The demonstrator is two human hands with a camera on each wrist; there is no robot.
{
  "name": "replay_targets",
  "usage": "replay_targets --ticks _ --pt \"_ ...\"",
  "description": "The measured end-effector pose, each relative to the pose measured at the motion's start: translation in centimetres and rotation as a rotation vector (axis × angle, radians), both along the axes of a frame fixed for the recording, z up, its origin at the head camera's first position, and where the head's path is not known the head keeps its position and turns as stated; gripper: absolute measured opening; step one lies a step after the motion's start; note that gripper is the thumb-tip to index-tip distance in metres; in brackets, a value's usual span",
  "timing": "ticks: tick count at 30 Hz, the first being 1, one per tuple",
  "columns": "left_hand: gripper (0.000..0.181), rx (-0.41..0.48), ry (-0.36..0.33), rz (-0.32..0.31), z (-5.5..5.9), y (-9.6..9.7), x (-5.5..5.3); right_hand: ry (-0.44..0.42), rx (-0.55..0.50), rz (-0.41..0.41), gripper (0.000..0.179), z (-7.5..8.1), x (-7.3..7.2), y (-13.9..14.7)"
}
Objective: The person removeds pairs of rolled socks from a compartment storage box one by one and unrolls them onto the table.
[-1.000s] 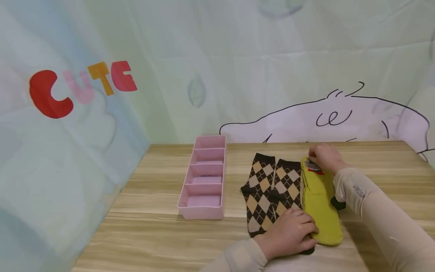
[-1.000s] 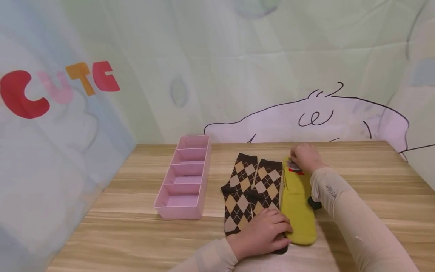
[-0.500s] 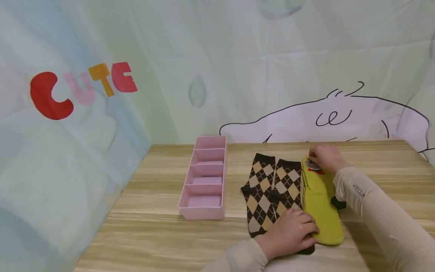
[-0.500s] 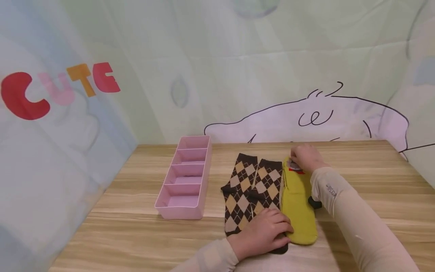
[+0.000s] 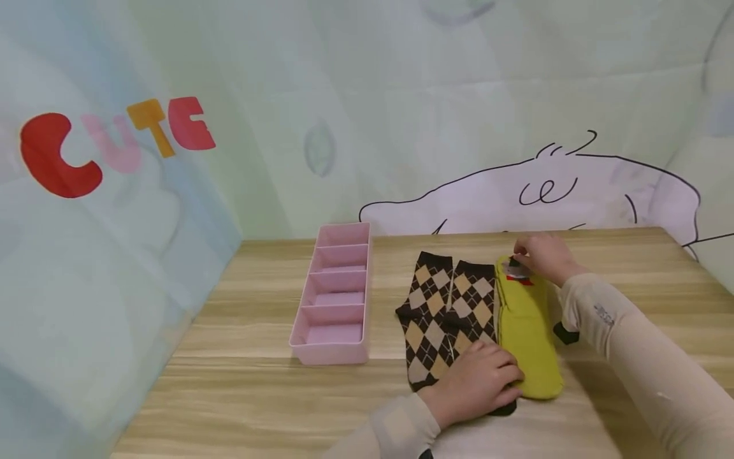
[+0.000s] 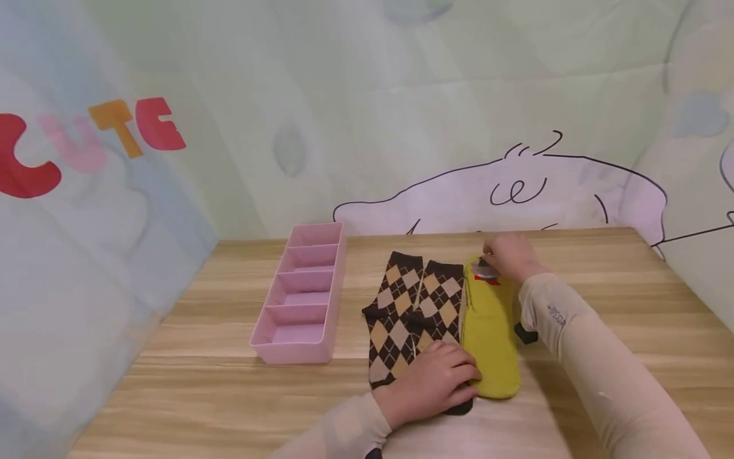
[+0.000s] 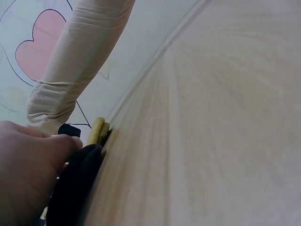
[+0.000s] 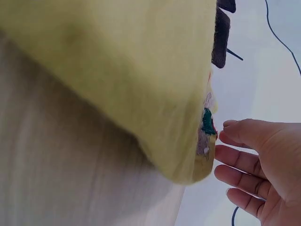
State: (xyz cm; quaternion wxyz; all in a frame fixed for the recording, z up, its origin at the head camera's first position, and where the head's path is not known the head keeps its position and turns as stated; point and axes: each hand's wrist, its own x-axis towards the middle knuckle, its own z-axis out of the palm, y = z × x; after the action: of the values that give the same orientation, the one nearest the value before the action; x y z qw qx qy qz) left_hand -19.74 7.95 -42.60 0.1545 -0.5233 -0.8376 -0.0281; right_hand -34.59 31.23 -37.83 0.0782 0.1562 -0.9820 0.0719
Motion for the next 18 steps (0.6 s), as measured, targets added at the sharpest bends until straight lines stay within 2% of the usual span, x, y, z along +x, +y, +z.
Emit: replay_targets --ticks 3,12,18 --pt "0.028 0.01 -0.005 0.01 0.2 0.0 0.0 -0.026 -0.001 -0.018 0.014 0.2 0.3 0.2" --pt "0.029 -0.004 0.064 0.049 0.1 0.2 0.2 -0.105 0.009 -0.084 0.026 0.7 0.3 0.9" --pt "0.026 -0.014 0.075 0.057 -0.1 0.6 0.5 -0.176 -0.023 -0.116 0.02 0.2 0.4 1.4"
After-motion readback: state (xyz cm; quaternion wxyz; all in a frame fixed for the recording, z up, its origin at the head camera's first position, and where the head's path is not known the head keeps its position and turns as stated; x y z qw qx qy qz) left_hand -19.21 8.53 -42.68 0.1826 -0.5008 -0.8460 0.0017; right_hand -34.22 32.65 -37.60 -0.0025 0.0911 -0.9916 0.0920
